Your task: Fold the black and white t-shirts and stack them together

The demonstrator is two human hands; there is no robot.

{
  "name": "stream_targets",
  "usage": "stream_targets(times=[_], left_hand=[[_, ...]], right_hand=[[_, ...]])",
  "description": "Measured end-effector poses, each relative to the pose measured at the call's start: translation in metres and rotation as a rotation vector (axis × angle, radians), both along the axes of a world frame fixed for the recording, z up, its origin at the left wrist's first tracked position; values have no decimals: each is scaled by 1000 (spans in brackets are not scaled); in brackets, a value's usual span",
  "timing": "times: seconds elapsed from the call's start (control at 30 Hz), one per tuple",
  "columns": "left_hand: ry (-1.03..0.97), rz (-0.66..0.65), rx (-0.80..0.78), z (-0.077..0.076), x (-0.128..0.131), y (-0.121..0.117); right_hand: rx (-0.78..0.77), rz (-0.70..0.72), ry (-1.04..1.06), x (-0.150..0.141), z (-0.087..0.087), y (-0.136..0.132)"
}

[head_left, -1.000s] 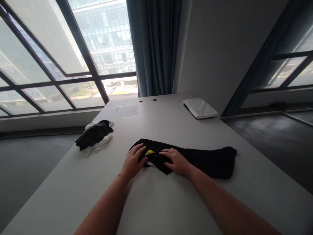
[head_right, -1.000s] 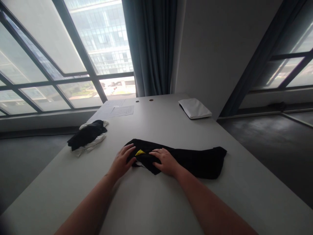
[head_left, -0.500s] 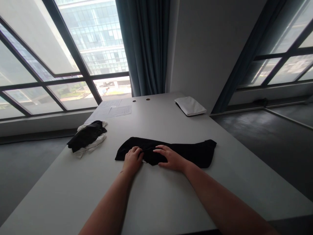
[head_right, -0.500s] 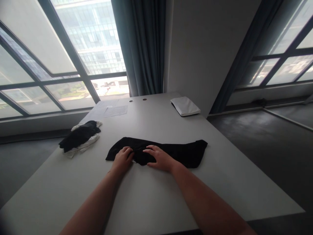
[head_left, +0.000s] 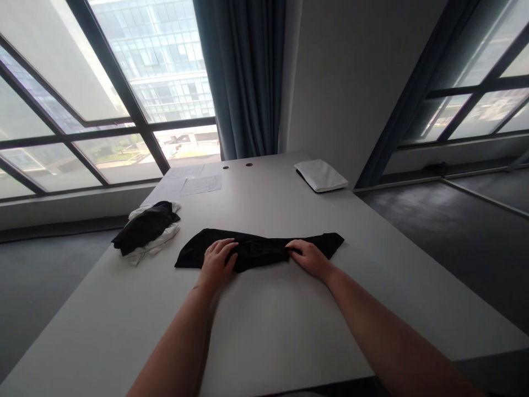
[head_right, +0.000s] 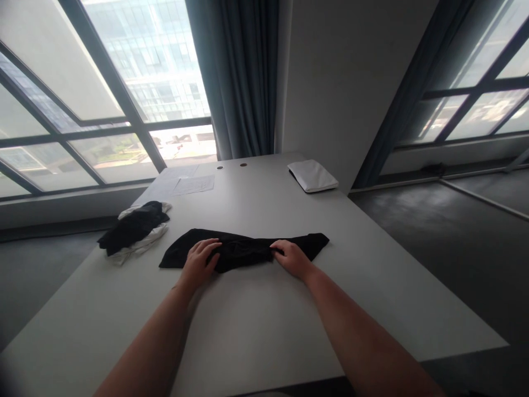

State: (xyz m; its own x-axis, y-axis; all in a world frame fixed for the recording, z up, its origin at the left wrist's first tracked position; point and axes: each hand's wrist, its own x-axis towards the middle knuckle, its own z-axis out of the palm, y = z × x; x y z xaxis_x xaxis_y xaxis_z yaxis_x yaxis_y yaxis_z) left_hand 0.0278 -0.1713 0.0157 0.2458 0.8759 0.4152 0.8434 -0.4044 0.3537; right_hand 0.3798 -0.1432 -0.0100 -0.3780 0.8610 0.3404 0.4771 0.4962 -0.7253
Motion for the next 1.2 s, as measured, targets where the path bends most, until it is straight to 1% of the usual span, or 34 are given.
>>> stream_targets(times=[0.03,0.07,0.1,0.23,0.33,0.43,0.57,0.7,0.77,0.83,0.9,1.0,1.1,1.13,1.2], left_hand=[[35,-89,-35,-1,0,-1],[64,-140,-73,-2,0,-2],[83,-156,-105,-3,-2,-2],[76,-115,-173,-6,-15,1],[70,-156,-197,-7,-22,5],[39,-171,-181,-9,-24,7],[-114,-139,-137,-10,-21,10],[-268,-131,-117,-7,-17,9],[-310,-88,-118,-5,-16,8],[-326,-2,-136,-5,-15,7],[-300,88,-165,-6,-15,6],[-223,196,-201,-6,-12,7],[-122,297,-267,-3,-9,8],[-92,328,-292,-1,-8,8],[-61,372,-328,1,-6,7]], right_hand=[[-29,-27,17,1,-1,1],[-55,-50,29,3,-2,2],[-75,-71,40,5,-3,3],[-71,-186,101,8,-7,5],[-32,-260,148,7,-8,6],[-30,-275,155,6,-8,6],[-41,-283,143,7,-8,5],[-17,-281,134,7,-9,4],[-11,-280,120,6,-10,4],[-7,-268,94,4,-10,4],[17,-243,70,2,-8,3],[143,-194,70,-2,0,-2],[277,-103,55,-8,10,-9],[289,-58,37,-10,12,-12],[262,32,-16,-14,15,-16]])
